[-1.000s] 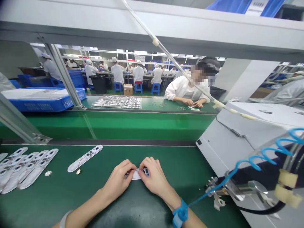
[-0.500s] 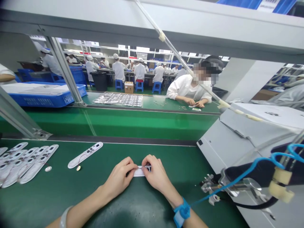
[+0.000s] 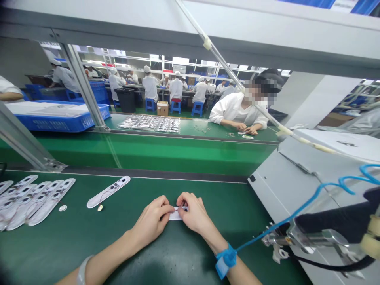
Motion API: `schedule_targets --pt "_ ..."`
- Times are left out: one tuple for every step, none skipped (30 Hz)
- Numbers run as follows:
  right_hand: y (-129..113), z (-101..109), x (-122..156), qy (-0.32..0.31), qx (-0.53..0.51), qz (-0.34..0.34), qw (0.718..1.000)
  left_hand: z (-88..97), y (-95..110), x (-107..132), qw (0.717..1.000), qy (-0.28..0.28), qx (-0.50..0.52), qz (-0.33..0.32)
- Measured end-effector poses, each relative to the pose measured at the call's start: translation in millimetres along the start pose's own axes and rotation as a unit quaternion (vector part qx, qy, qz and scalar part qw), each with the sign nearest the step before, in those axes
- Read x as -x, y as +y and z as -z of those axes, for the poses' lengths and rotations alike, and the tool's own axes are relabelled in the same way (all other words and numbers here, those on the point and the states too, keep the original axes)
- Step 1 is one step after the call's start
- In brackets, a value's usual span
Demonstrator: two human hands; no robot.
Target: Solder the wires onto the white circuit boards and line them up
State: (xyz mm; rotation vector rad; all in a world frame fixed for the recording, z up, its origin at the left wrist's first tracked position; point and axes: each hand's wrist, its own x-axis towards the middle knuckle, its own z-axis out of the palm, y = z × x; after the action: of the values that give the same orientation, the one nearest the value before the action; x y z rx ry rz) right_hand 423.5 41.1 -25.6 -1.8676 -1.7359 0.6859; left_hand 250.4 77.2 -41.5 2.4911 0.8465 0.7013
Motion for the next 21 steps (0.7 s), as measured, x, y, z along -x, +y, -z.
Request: schedule_targets --pt "-1 0 0 -0.002 0.003 -0.003 1.000 -0.1 0 0 1.000 0.001 -0.003 -0.002" --pt "-1 1 0 -0.004 0.006 -0.006 1.000 0.0 0 0 1.000 0.001 -0.006 -0.005" --pt "-2 1 0 -0.007 0.008 -0.009 1.000 0.1 1 0 1.000 -0.001 -0.010 -0.007" --pt "-3 2 -1 -0.010 0.010 -0.012 1.000 0.4 1 0 1.000 -0.004 -0.015 -0.009" --pt "-4 2 -2 -0.014 0.012 -0.015 1.000 0.7 2 0 1.000 -0.007 -0.023 -0.012" --pt "-5 2 -3 -0.017 0.013 -0.017 1.000 1.0 2 0 0.999 -0.012 -0.034 -0.016" --pt "-6 2 -3 -0.020 0.014 -0.018 1.000 1.2 3 0 0.998 -0.016 -0.048 -0.021" --pt "-7 1 -4 -0.022 0.015 -0.019 0.999 1.3 3 0 0.997 -0.021 -0.065 -0.025" --pt "-7 1 -5 -0.024 0.016 -0.019 0.999 1.4 4 0 0.996 -0.025 -0.085 -0.031" --pt "-8 0 -5 -0.025 0.016 -0.019 0.999 1.3 5 0 0.993 -0.030 -0.106 -0.039" --pt "-8 -1 -5 -0.025 0.015 -0.018 0.999 1.1 5 -1 0.990 -0.035 -0.128 -0.048" --pt "-8 -1 -5 -0.025 0.013 -0.017 0.999 1.0 5 -1 0.987 -0.041 -0.147 -0.057" --pt "-8 -1 -5 -0.026 0.011 -0.015 1.000 0.8 6 -2 0.983 -0.045 -0.163 -0.066" --pt "-7 -1 -6 -0.027 0.008 -0.013 1.000 0.8 6 -2 0.981 -0.048 -0.173 -0.072" --pt "-7 0 -6 -0.030 0.004 -0.011 0.999 1.0 6 -3 0.980 -0.049 -0.179 -0.074" --pt "-7 0 -6 -0.034 0.001 -0.009 0.999 1.3 6 -3 0.980 -0.048 -0.179 -0.073" --pt "-7 1 -7 -0.037 -0.003 -0.007 0.999 1.7 5 -3 0.981 -0.045 -0.175 -0.071" --pt "-7 1 -8 -0.041 -0.006 -0.005 0.999 2.2 5 -3 0.982 -0.042 -0.168 -0.070" --pt "-7 1 -9 -0.046 -0.009 -0.003 0.999 2.8 5 -3 0.983 -0.041 -0.162 -0.071" --pt "-8 1 -10 -0.049 -0.014 -0.001 0.999 3.3 5 -3 0.984 -0.041 -0.157 -0.073" --pt "-8 1 -11 -0.053 -0.019 0.001 0.998 3.8 5 -3 0.984 -0.043 -0.155 -0.076"
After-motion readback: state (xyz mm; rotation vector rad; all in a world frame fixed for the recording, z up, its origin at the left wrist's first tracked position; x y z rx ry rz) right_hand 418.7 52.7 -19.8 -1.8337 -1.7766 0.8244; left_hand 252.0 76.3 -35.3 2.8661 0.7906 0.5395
